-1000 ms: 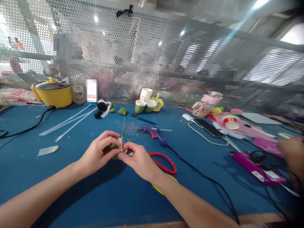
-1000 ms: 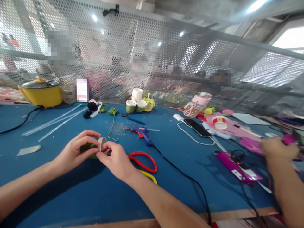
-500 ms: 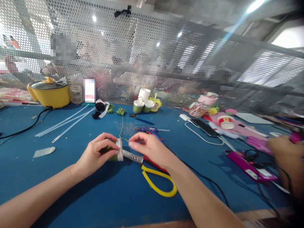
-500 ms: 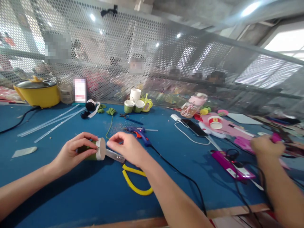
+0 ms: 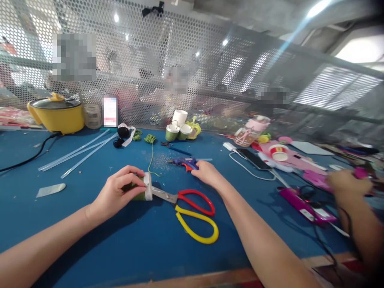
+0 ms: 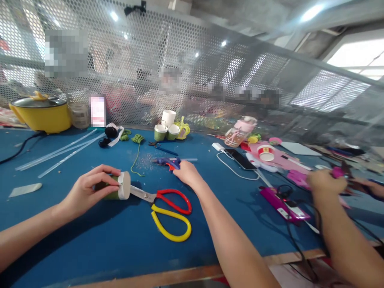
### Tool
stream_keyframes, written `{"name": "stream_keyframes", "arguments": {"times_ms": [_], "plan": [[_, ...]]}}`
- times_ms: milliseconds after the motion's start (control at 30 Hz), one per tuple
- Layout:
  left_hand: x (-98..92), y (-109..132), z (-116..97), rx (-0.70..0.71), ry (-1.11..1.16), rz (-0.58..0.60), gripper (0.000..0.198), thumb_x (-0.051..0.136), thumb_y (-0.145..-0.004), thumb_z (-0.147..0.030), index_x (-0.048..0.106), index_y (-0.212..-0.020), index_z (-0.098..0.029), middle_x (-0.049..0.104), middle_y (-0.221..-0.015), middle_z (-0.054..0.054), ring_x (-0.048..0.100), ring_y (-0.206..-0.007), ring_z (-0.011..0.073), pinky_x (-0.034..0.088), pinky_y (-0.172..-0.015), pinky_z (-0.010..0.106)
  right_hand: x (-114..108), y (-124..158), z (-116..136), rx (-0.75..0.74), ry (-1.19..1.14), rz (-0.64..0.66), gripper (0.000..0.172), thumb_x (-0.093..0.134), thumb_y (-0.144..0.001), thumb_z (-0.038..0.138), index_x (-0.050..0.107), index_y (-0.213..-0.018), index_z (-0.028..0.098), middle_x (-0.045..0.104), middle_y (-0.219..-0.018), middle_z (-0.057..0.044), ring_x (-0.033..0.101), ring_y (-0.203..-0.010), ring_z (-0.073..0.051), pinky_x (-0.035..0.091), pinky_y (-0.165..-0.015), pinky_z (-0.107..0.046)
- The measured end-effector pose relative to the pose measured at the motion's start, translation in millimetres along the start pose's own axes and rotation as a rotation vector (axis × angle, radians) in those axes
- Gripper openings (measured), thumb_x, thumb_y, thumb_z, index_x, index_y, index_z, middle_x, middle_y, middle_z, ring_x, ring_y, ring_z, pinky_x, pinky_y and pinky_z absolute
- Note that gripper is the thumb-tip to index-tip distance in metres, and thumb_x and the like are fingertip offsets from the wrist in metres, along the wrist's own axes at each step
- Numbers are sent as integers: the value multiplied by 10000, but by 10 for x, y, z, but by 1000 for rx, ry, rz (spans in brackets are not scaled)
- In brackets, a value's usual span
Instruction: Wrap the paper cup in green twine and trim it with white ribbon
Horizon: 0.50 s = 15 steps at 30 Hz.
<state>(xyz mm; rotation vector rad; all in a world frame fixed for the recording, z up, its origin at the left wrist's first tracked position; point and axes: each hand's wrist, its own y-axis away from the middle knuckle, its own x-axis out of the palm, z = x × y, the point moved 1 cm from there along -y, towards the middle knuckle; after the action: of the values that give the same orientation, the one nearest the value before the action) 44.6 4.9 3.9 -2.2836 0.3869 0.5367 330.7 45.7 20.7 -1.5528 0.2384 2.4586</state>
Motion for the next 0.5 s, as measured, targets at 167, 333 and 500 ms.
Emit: {"name": "stream_keyframes", "arguments": {"times_ms": [167, 333, 500], "plan": [[2, -5, -12, 8, 0, -9, 97, 573, -795, -202, 619, -722, -159, 605, -950, 87, 609, -848, 181, 495, -715, 285, -130, 250, 136, -42, -226, 54, 183, 492, -735, 134, 515, -915, 145, 624, -709, -34, 575, -537, -108, 463, -532, -224], [5, -7, -6, -5, 10, -15, 87, 572, -792, -198, 616, -728, -158, 614, -957, 90, 614, -838, 178, 502, -696, 277, -265, 607, 345, -210, -547, 315, 189, 554, -765, 333, 527, -743, 147, 602, -599, -12, 581, -556, -109, 484, -560, -220], [4, -1, 4, -11, 16, -3, 82, 566, -797, -195, 616, -741, -161, 600, -969, 83, 607, -822, 163, 502, -686, 266, -315, 837, 484, -292, -553, 328, 236, 607, -728, 345, 565, -827, 135, 637, -637, -21, 572, -496, -97, 472, -501, -216]]}}
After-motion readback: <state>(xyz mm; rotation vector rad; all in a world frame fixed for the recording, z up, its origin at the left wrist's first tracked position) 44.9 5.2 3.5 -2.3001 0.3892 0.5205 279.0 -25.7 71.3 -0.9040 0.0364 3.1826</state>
